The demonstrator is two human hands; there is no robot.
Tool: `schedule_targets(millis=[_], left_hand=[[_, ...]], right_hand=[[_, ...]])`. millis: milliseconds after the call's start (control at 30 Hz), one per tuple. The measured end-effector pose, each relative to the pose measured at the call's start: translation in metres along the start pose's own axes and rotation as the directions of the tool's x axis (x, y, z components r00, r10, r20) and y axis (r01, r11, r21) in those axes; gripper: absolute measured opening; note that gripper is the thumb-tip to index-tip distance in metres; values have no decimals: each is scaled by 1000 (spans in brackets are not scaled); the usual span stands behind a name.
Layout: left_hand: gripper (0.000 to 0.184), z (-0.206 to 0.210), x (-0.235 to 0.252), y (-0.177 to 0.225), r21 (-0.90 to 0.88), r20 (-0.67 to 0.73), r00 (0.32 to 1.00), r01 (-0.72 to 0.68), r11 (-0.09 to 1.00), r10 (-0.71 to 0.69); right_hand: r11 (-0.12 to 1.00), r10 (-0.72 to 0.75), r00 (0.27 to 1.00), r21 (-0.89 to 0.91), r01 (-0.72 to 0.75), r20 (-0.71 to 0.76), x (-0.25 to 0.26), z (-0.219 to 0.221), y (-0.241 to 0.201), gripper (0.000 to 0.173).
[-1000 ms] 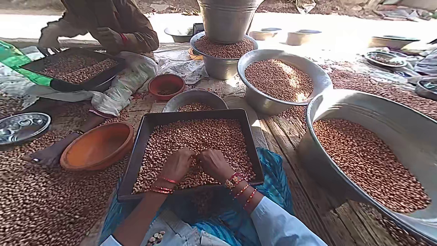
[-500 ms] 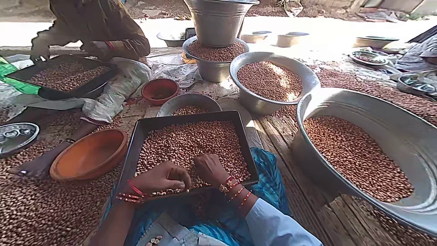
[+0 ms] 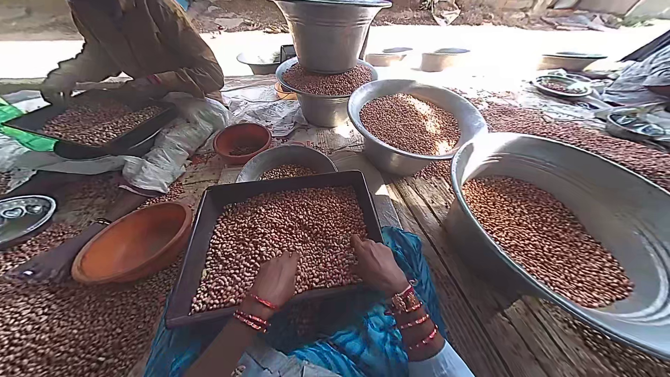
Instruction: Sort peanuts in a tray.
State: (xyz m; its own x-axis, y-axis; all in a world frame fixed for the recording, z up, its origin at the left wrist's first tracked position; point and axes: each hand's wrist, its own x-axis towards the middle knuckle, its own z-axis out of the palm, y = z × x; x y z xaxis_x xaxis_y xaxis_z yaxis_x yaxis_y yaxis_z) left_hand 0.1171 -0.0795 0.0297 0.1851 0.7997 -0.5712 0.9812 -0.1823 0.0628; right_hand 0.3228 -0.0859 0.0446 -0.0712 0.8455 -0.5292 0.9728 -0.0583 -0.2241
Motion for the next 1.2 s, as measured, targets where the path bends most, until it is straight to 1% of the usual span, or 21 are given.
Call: schedule_targets(millis=[100,167,200,233,300,333,433,500,567,633,700,767,800,833,867,900,967,1033,1100,1133,1200], left_hand=[[55,4,12,26,-175,-47,981,-196,965,190],[49,-4,19,28,-357,-186,927,-372,857,325],[42,-10,22,26,-395,-278,898,-431,811,342],[36,-17,26,24,-376,-370,869,-463,803,328],[26,-31,36,16,-264,-514,821,-428,864,249],[24,-38,44,10,-211,-548,810,-376,902,210],[26,-47,72,-4,-120,-521,839,-257,959,159],[27,-43,87,-6,-85,-480,862,-231,969,163],[27,-39,93,-6,-74,-446,878,-232,970,176],[25,-35,93,-10,-125,-477,857,-287,950,196],[24,-36,90,-19,-329,-540,828,-372,868,151],[26,-39,86,-26,-601,-513,853,-438,668,97],[29,-40,83,-27,-697,-482,870,-455,554,108],[30,-39,82,-26,-745,-452,880,-463,480,146],[30,-36,82,-24,-757,-422,885,-464,461,197],[25,-34,83,-20,-731,-388,889,-458,506,245],[21,-29,83,-9,-587,-344,890,-452,672,298],[22,-21,85,2,-415,-357,880,-450,791,313],[23,-17,87,8,-283,-380,866,-444,850,326],[22,-17,88,9,-256,-392,860,-443,859,326],[20,-18,88,5,-302,-435,845,-462,834,310]], right_hand=[[993,-101,995,53,102,-13,5,13,-4,53],[968,-188,980,154,197,-72,8,15,1,47],[943,-238,965,212,258,-114,9,13,7,45],[904,-290,943,277,326,-163,9,11,14,40],[823,-350,895,366,435,-277,10,1,27,29],[808,-336,879,375,454,-339,10,-5,31,26],[887,-216,869,284,365,-445,24,-21,34,23],[937,-192,888,192,293,-419,39,-28,32,24],[964,-207,917,87,250,-341,52,-32,25,26],[970,-232,926,-4,242,-296,62,-30,18,26],[969,-245,922,-53,240,-299,71,-23,16,25],[967,-254,918,-54,250,-304,76,-19,15,25],[965,-261,919,-51,257,-297,78,-17,15,25],[963,-268,920,-51,264,-286,79,-16,16,25],[962,-272,922,-47,270,-275,79,-16,16,25],[961,-273,924,-43,272,-269,79,-16,16,25],[963,-268,927,-45,266,-260,79,-16,17,26],[965,-259,932,-43,257,-255,80,-14,19,28],[961,-258,920,24,277,-295,81,-13,23,30],[947,-260,900,91,308,-349,81,-13,26,30],[873,-223,837,279,400,-500,83,-13,32,30]])
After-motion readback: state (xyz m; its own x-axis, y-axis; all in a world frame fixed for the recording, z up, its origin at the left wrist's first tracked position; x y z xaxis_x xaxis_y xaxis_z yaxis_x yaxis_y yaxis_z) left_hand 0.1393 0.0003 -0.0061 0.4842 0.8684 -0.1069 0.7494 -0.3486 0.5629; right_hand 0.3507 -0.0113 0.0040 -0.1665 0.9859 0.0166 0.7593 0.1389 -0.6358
